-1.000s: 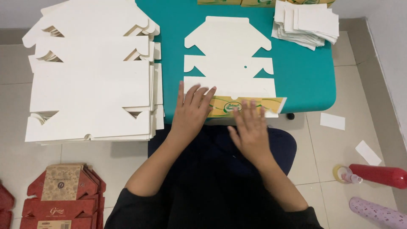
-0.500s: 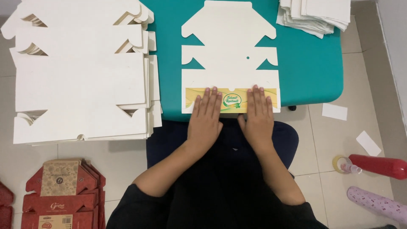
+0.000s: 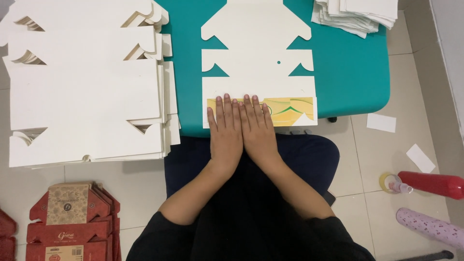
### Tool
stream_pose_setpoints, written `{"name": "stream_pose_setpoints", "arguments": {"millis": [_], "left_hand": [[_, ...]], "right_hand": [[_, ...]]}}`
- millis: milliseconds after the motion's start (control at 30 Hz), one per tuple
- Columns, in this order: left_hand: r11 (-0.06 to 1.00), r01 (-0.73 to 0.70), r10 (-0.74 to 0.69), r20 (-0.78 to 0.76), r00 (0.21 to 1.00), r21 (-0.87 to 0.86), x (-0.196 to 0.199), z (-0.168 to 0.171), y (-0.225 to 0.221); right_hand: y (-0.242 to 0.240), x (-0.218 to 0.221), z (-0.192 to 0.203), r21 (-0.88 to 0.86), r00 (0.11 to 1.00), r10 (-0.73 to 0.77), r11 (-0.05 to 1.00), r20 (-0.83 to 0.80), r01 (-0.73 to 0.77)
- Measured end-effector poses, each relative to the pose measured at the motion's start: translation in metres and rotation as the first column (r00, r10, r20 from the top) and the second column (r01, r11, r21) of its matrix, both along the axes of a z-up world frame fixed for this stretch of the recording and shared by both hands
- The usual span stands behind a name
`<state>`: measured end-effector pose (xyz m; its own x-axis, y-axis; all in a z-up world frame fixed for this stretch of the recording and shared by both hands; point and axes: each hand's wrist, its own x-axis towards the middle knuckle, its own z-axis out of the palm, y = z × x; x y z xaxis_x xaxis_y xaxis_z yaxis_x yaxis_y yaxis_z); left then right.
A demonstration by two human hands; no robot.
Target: Folding cardboard templates into boxes, inserting paper liners, and closing them.
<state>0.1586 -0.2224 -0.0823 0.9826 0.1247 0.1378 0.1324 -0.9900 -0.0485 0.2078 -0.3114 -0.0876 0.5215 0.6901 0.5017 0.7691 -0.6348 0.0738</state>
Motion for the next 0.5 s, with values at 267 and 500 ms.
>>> {"name": "stream_pose_setpoints", "arguments": {"millis": [267,500], "left_hand": [[1.0,-0.017,0.017,-0.013,1.0,-0.013,0.003,-0.002,0.0],[0.994,0.035,-0.036,-0.004,0.999,-0.102,0.0,-0.008,0.011]], "right_hand": [[-0.044,0.014,0.008,0.123,0.981,-0.019,0.991,-0.192,0.044],[-0.089,0.025,0.0,0.045,0.952,-0.197,0.976,-0.234,0.213]]}}
